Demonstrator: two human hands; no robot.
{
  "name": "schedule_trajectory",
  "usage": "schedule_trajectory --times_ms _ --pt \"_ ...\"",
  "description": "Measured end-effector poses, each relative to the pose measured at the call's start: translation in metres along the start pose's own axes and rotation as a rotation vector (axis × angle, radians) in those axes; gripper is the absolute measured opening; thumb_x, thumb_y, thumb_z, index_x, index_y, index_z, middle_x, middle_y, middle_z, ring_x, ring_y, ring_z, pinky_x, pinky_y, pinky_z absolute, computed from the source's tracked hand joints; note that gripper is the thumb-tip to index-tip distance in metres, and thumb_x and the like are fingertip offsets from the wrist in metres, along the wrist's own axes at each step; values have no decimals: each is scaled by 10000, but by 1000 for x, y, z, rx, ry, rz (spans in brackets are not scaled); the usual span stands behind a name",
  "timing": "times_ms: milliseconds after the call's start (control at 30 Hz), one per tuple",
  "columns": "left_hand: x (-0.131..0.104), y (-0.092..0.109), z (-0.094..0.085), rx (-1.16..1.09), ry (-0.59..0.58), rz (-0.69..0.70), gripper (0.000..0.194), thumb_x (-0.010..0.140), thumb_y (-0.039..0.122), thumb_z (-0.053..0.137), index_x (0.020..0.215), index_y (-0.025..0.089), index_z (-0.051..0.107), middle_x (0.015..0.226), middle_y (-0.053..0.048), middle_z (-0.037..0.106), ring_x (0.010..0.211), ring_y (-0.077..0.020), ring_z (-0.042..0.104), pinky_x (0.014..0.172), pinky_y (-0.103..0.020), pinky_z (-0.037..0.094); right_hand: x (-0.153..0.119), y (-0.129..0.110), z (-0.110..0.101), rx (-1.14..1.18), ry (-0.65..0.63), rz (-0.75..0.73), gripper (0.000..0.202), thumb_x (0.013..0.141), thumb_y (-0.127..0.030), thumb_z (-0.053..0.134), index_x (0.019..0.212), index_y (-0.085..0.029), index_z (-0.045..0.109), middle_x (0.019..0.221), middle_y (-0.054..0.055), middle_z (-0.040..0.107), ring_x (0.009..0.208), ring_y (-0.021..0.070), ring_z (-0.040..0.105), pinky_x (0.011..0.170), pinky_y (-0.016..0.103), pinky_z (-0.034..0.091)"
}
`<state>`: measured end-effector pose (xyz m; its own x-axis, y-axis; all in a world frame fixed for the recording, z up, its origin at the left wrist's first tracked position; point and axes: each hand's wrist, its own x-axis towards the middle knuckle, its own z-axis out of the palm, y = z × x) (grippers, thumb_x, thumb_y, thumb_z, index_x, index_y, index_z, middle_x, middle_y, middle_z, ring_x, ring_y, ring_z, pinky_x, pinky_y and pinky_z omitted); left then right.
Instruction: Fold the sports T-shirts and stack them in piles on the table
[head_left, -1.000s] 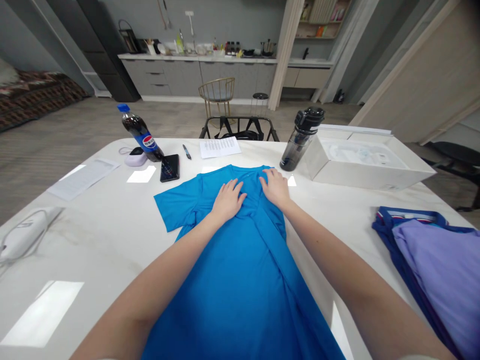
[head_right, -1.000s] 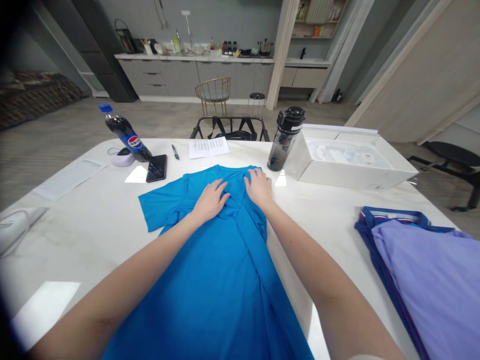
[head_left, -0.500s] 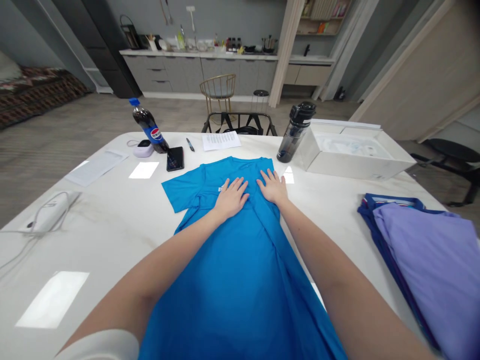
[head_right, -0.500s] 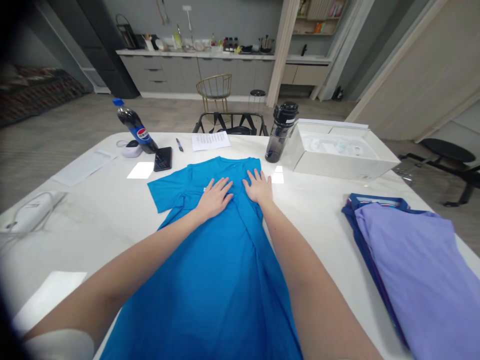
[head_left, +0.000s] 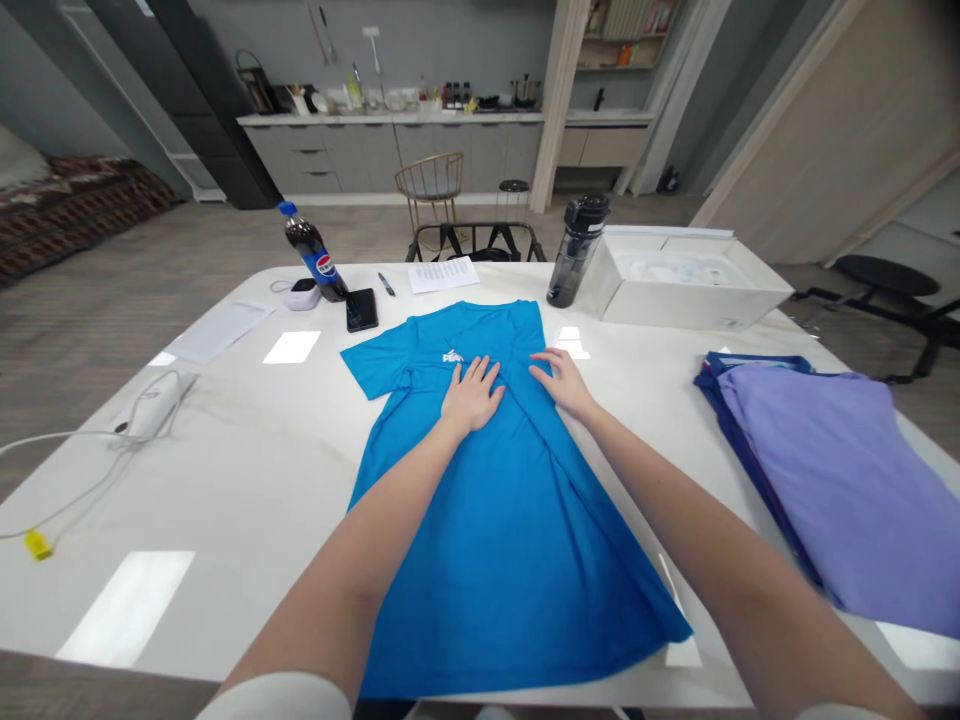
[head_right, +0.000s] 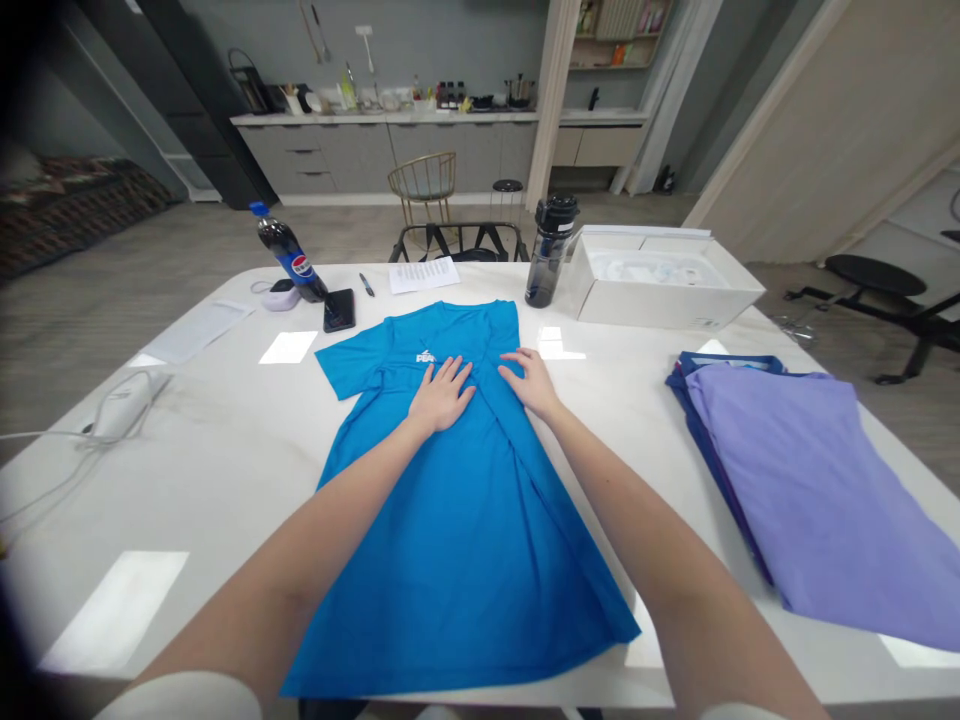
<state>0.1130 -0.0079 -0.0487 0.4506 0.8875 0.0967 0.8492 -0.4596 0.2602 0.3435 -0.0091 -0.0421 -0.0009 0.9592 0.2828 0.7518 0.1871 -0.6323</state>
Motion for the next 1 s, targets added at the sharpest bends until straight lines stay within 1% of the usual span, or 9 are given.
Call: schedule_trajectory --times_ms 133,200,267,367,500,667,800,900,1000 --pt "-5 5 -6 31 32 46 576 1051 468 323 1595 284 362 1673 -75 322 1560 -265 231 1266 -552 96 -93 -18 -30 -43 -147 -92 286 940 -435 632 1140 -279 763 1419 104 552 1359 283 494 1147 479 396" --pt "-9 11 -12 56 34 185 516 1053 379 348 1557 302 424 1619 -84 414 1514 -259 318 1262 -534 103 -138 -29 -43 -126 -203 -106 254 937 -424 645 1124 -304 766 1417 94 562 1353 294 496 1132 496 407" --pt "-14 20 -18 68 -12 398 462 1043 287 368 1473 303 532 1511 -99 527 1424 -247 426 1235 -480 186 -178 -41 -55 -220 -213 -76 252 942 -418 637 1138 -314 756 1375 97 590 1304 305 530 1089 502 438" --pt "-23 40 -21 85 -74 623 405 1027 221 381 1330 276 644 1353 -121 613 1273 -250 524 1104 -413 342 -226 -56 -72 -327 -193 19 297 961 -408 594 1213 -306 713 1251 116 641 1166 313 602 976 486 490" --pt "-39 69 -17 123 -72 682 346 1019 207 399 1205 249 687 1247 -130 633 1159 -262 551 981 -397 392 -272 -68 -95 -463 -196 170 324 944 -419 595 1237 -301 668 1131 143 679 1056 346 641 846 479 495" --pt "-55 91 -12 159 -68 617 323 1018 187 396 1139 250 689 1185 -132 636 1141 -270 545 937 -400 400 -306 -71 -111 -606 -235 289 148 955 -392 559 987 -309 678 986 131 704 891 328 681 715 435 461" --pt "-57 95 -15 219 -32 536 320 1012 164 392 1151 241 671 1195 -134 628 1126 -276 549 882 -395 421 -308 -79 -124 -534 -268 340 193 958 -341 536 794 -279 616 840 93 706 767 282 672 645 379 408" --pt "-55 90 -28 220 27 479 312 1016 166 383 1155 227 656 1180 -129 633 1091 -274 560 844 -390 431 -298 -106 -142 -289 -279 379 279 964 -410 540 721 -272 549 688 32 663 649 231 621 587 335 361" --pt "-59 77 -47 205 80 445 295 1012 169 392 1154 214 646 1169 -123 637 1083 -273 566 848 -391 438 -285 -146 -151 -42 -304 286 317 973 -462 539 726 -263 531 607 -14 607 588 190 575 557 299 331"
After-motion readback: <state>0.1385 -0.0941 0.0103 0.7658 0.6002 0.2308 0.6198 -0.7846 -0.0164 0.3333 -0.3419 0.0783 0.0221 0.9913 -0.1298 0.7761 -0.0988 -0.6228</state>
